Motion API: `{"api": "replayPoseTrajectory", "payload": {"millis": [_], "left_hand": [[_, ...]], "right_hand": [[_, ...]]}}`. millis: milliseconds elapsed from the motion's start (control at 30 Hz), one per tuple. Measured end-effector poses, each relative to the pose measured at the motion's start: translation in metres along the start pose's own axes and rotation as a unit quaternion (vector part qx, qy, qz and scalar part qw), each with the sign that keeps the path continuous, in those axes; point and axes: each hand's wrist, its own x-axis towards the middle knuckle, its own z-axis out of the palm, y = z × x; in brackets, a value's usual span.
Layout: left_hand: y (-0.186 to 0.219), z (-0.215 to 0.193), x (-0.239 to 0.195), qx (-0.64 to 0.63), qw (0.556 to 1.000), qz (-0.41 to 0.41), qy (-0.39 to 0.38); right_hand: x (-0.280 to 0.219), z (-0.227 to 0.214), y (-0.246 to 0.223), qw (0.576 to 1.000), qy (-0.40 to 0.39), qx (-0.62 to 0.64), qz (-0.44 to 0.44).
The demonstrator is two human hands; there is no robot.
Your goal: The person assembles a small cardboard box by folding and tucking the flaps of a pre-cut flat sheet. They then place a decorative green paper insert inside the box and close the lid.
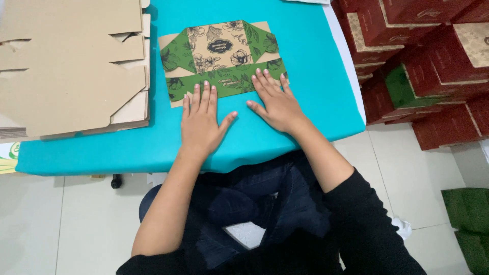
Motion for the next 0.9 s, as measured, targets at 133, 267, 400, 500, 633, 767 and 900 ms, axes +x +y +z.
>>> {"api": "replayPoseTrajectory", "payload": {"millis": [133, 267, 400, 500, 633, 767, 900], "left_hand": [[0.0, 0.001, -0.003, -0.016, 0.999, 0.01, 0.031], [-0.003, -0.006, -0.008, -0.073, 0.984, -0.067, 0.147], [-0.013, 0.002, -0.002, -0.135, 0.951, -0.149, 0.234], [-0.02, 0.009, 0.0, -0.218, 0.918, -0.153, 0.296], [-0.021, -0.004, -0.006, -0.32, 0.893, -0.138, 0.284], [-0.039, -0.012, -0.002, -0.455, 0.848, -0.041, 0.271], [-0.039, -0.038, -0.007, -0.463, 0.866, 0.037, 0.185]], "right_hand": [[0.0, 0.009, 0.002, 0.999, 0.03, 0.01, 0.001], [-0.013, -0.005, -0.002, 0.974, 0.182, 0.112, 0.078], [0.005, 0.04, 0.061, 0.901, 0.303, 0.214, 0.224], [0.001, 0.025, 0.041, 0.924, 0.255, 0.18, 0.219], [-0.001, 0.031, 0.057, 0.892, 0.311, 0.301, 0.132], [-0.01, 0.012, 0.049, 0.821, 0.271, 0.502, 0.021], [-0.015, 0.005, 0.038, 0.789, 0.264, 0.554, -0.023]]}}
